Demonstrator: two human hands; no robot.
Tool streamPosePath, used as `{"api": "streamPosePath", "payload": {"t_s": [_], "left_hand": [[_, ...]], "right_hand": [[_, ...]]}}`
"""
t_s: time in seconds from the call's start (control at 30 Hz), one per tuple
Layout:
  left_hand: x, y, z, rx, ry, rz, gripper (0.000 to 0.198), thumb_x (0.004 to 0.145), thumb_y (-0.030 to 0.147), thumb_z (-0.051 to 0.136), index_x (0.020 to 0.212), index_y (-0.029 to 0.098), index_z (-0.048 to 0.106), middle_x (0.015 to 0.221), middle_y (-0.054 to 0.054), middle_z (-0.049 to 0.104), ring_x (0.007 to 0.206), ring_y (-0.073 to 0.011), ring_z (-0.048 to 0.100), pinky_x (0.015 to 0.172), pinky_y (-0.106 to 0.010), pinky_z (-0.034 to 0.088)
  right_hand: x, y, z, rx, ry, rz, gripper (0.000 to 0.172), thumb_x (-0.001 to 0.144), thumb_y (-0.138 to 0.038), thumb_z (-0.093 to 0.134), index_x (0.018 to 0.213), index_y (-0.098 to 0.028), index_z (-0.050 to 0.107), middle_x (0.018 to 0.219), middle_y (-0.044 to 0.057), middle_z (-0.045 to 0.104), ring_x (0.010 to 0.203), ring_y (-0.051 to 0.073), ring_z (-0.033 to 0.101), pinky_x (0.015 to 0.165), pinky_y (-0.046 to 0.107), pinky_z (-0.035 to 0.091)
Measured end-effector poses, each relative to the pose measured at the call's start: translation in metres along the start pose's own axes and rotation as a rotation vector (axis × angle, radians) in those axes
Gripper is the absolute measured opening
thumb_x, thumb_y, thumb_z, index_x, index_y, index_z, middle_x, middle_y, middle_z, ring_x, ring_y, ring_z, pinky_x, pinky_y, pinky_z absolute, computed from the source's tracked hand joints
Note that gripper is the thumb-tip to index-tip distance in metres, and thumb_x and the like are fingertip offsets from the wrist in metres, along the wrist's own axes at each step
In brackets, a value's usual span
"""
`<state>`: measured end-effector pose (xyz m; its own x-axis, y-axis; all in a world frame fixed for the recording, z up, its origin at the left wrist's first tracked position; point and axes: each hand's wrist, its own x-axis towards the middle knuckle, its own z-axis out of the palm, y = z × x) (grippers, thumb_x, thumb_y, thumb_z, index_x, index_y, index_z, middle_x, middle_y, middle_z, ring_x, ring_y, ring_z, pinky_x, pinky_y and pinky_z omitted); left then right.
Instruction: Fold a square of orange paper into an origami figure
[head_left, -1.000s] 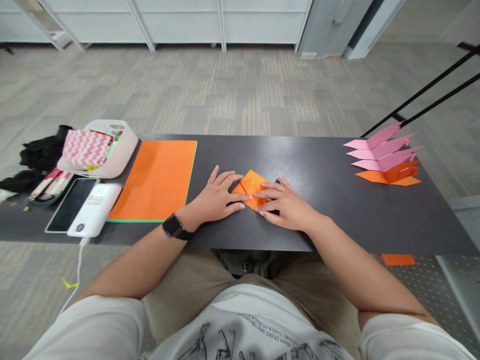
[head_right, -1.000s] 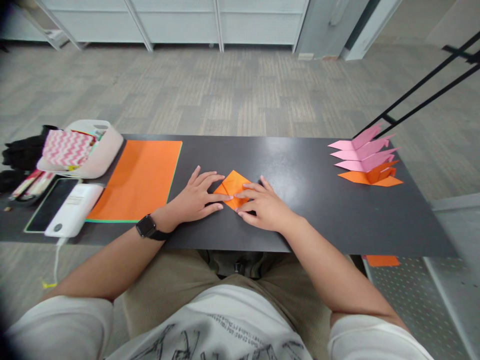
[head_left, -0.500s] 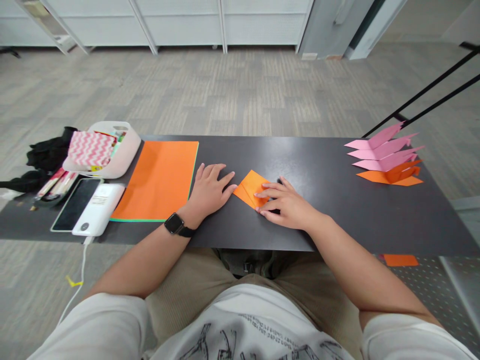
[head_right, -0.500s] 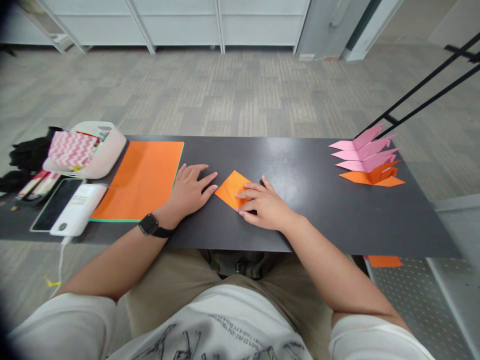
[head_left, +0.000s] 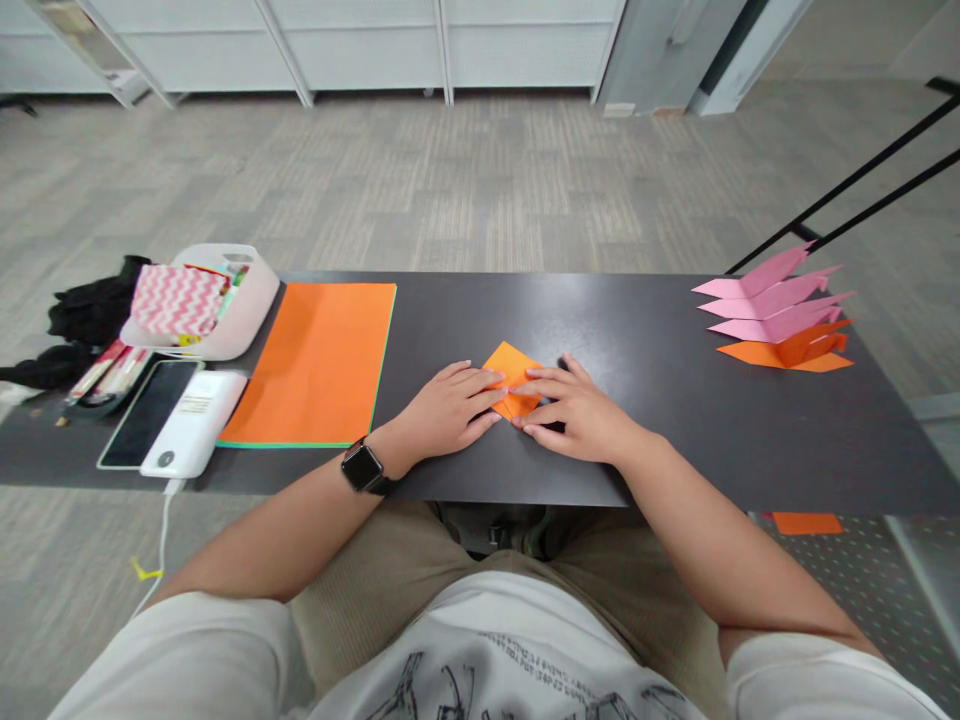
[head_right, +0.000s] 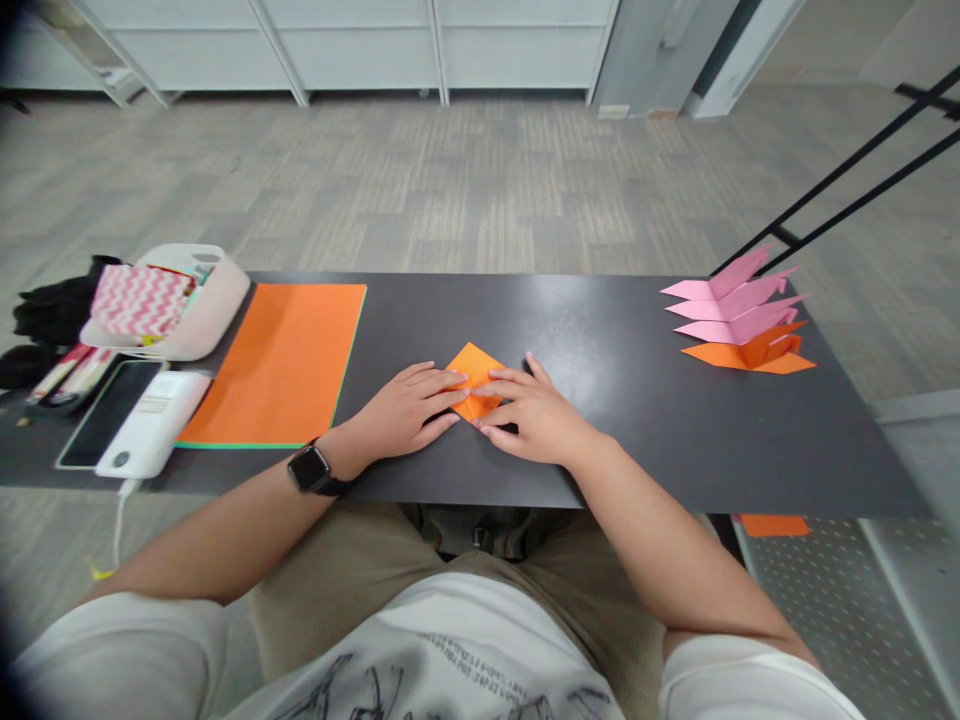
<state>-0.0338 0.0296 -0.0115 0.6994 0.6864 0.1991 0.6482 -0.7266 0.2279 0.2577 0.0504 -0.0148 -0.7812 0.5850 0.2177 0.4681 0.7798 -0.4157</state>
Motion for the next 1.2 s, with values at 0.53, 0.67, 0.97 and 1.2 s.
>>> {"api": "streamPosePath", "payload": {"t_s": [0.53, 0.67, 0.97, 1.2], "left_hand": [[0.006, 0.008, 0.002, 0.088, 0.006, -0.036, 0.037, 0.116, 0.037, 0.045, 0.133, 0.022, 0.074, 0.157, -0.008, 0.065, 0.133, -0.0288, 0.064, 0.11, -0.05, 0.044], [0.011, 0.013, 0.004, 0.103, -0.014, -0.081, 0.035, 0.115, 0.035, 0.046, 0.128, 0.021, 0.075, 0.157, -0.008, 0.065, 0.128, -0.0304, 0.063, 0.106, -0.05, 0.046], [0.015, 0.021, 0.008, 0.099, 0.002, -0.157, 0.031, 0.111, 0.038, 0.053, 0.124, 0.021, 0.075, 0.156, -0.013, 0.065, 0.126, -0.0335, 0.062, 0.103, -0.053, 0.047], [0.016, 0.022, 0.005, 0.043, 0.032, -0.175, 0.038, 0.108, 0.041, 0.055, 0.136, 0.019, 0.07, 0.152, -0.014, 0.067, 0.123, -0.034, 0.062, 0.101, -0.053, 0.046]], "right_hand": [[0.001, -0.008, -0.005, -0.002, 0.005, 0.036, 0.018, 0.097, -0.028, 0.075, 0.103, -0.039, 0.088, 0.146, 0.002, 0.074, 0.145, 0.034, 0.061, 0.132, 0.078, 0.004], [0.0, -0.005, -0.004, -0.014, 0.004, 0.026, 0.018, 0.098, -0.029, 0.075, 0.104, -0.04, 0.088, 0.146, 0.002, 0.073, 0.145, 0.034, 0.061, 0.132, 0.078, 0.006], [0.003, -0.004, -0.002, -0.002, 0.007, 0.036, 0.016, 0.098, -0.032, 0.075, 0.103, -0.04, 0.088, 0.146, 0.002, 0.073, 0.143, 0.032, 0.062, 0.133, 0.074, 0.015], [0.003, 0.007, -0.008, 0.098, 0.042, 0.044, 0.025, 0.104, -0.03, 0.066, 0.12, -0.039, 0.083, 0.144, 0.001, 0.075, 0.138, 0.026, 0.066, 0.135, 0.067, 0.016]]}}
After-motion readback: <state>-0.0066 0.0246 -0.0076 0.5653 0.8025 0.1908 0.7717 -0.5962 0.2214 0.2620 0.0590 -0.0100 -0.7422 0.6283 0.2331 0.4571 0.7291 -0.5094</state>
